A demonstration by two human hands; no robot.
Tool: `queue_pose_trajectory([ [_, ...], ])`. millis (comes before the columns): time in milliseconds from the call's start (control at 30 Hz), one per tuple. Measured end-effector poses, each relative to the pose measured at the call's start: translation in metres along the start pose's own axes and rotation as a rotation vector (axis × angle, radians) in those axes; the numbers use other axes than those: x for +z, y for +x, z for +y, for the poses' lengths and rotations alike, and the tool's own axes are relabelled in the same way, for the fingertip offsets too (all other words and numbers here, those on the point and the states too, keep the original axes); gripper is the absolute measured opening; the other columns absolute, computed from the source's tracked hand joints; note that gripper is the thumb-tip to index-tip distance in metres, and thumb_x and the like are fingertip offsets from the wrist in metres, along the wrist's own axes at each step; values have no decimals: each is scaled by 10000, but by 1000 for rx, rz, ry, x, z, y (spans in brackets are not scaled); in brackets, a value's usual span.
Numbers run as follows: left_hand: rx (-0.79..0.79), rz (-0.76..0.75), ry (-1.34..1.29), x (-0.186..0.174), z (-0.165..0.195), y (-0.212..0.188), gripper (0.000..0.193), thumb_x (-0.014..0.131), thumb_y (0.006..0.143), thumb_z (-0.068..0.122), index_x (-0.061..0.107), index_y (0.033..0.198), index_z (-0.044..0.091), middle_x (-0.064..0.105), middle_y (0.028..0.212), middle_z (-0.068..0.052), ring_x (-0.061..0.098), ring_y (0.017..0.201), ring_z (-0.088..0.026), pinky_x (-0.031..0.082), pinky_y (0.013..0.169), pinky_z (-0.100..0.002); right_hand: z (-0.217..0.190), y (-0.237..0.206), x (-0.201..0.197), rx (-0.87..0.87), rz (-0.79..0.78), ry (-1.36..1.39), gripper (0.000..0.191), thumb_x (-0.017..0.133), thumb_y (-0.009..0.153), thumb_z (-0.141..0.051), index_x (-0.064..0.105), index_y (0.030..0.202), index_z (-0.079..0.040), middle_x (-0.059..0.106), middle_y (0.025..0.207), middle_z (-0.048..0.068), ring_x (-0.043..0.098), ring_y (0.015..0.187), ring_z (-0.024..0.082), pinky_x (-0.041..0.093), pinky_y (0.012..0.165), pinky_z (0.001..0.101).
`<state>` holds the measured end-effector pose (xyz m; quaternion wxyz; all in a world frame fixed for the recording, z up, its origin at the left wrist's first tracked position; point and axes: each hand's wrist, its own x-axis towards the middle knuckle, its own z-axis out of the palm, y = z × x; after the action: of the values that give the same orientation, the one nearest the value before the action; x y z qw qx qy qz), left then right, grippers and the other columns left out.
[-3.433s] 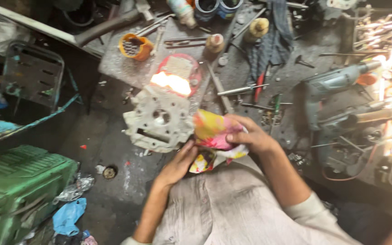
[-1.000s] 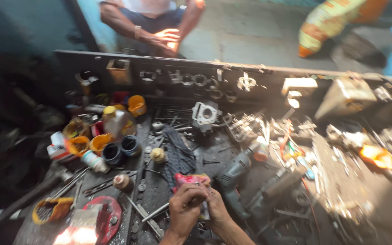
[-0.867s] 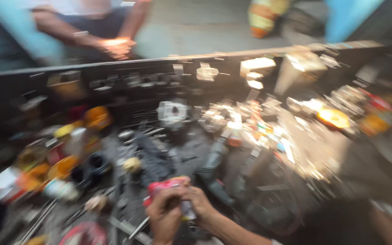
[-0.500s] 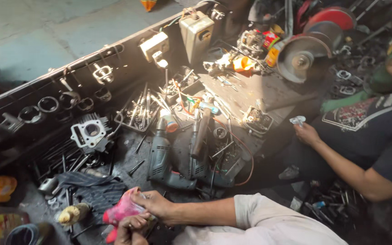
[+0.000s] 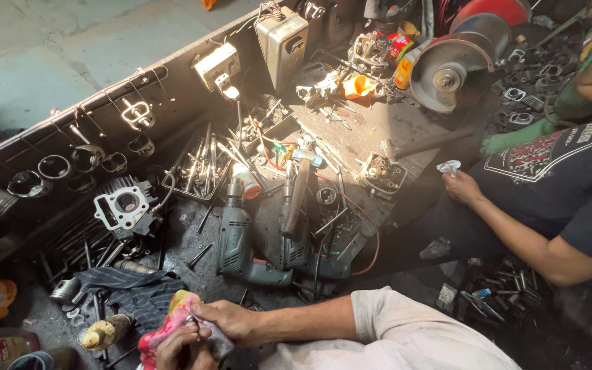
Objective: The person works on a metal engine component clamped in a vise, using a socket wrench to tighten bolts and a cloth to wipe the surface. They also handle a small metal ring and inspect the part while another person works nearby.
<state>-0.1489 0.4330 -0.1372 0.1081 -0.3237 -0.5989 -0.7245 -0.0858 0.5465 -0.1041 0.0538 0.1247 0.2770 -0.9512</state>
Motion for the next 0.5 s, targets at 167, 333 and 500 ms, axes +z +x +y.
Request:
queue_pose_trajectory([
  [167, -179, 28, -34, 16, 32, 4, 179, 611, 960, -154, 600, 938, 23, 698, 987, -134, 694, 849, -167, 577, 863, -272, 11, 1, -16, -81, 39, -124, 480, 498, 1145, -525, 642, 1061, -74, 616, 963, -44, 565, 865, 33, 479, 790, 200],
  [333, -199, -167, -75, 0, 33, -5, 367, 337, 735, -178, 594, 946, -22, 664, 983, -160, 679, 1025, -232, 477, 1179, -443, 26, 8, -37, -212, 17, -256, 430, 554, 1176, -462, 629, 1071, -52, 556, 922, -67, 512, 908, 11, 465, 869, 190],
  [500, -243, -336, -349, -15, -1, -18, 379, 378, 713, -137, 604, 990, -10, 668, 961, -145, 692, 991, -231, 525, 1079, -446, 8, 5, -37, -86, 91, -177, 501, 494, 1178, -490, 614, 1072, -15, 599, 910, 18, 542, 767, 78, 453, 644, 253],
])
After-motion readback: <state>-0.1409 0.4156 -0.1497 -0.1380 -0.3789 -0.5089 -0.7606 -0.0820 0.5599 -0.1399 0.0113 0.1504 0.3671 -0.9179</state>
